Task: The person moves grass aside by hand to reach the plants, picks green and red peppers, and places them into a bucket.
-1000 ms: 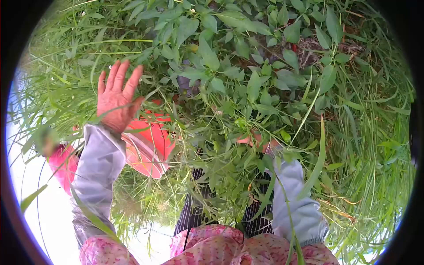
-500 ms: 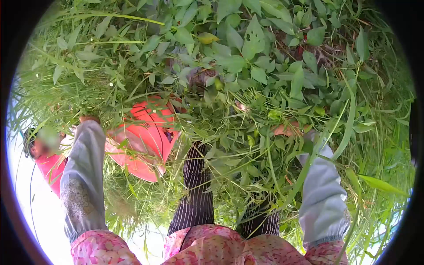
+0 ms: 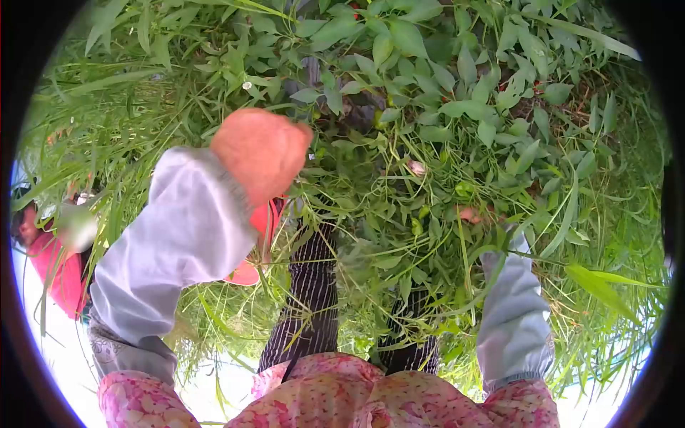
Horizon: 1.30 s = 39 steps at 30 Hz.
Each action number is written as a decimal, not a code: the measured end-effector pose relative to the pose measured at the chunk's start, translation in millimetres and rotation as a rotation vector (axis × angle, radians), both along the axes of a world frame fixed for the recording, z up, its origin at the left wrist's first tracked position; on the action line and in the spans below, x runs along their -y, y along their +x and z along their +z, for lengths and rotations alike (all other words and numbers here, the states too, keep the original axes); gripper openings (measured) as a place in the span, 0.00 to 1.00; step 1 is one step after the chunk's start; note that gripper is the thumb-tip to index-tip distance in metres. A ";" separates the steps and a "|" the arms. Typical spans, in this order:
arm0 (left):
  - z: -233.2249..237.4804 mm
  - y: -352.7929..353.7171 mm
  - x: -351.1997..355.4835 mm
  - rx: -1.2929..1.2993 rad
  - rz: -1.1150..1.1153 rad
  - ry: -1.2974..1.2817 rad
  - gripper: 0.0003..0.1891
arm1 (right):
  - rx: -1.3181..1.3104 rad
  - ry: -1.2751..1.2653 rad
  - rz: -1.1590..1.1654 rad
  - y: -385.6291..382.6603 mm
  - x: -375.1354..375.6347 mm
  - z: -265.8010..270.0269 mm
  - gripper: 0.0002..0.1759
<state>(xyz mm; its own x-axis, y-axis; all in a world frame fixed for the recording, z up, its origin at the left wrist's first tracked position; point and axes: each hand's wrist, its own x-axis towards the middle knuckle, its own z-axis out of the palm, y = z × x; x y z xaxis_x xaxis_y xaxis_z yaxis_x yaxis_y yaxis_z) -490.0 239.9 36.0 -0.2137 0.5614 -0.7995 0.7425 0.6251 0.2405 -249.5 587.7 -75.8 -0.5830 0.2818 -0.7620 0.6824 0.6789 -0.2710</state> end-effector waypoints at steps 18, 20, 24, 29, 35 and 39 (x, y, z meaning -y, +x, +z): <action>-56.0 180.1 -112.4 0.231 1.240 0.269 0.27 | 0.055 0.054 0.162 15.0 11.2 -3.0 0.22; -43.8 188.3 -135.7 0.170 1.170 0.287 0.32 | 0.070 0.056 0.177 21.7 6.8 -0.9 0.22; -50.6 211.7 -159.4 0.011 0.995 0.129 0.31 | 0.110 0.052 0.267 41.7 3.5 21.8 0.22; -67.0 229.1 -172.1 -0.088 0.912 -0.063 0.26 | 0.216 0.017 0.535 39.7 3.5 110.1 0.22; -88.3 251.8 -189.2 -0.113 1.196 0.172 0.25 | 0.033 -0.380 0.061 -106.0 73.3 211.4 0.13; -83.1 248.6 -180.9 0.031 1.484 0.267 0.26 | -0.105 -0.389 0.164 -135.5 127.1 123.9 0.12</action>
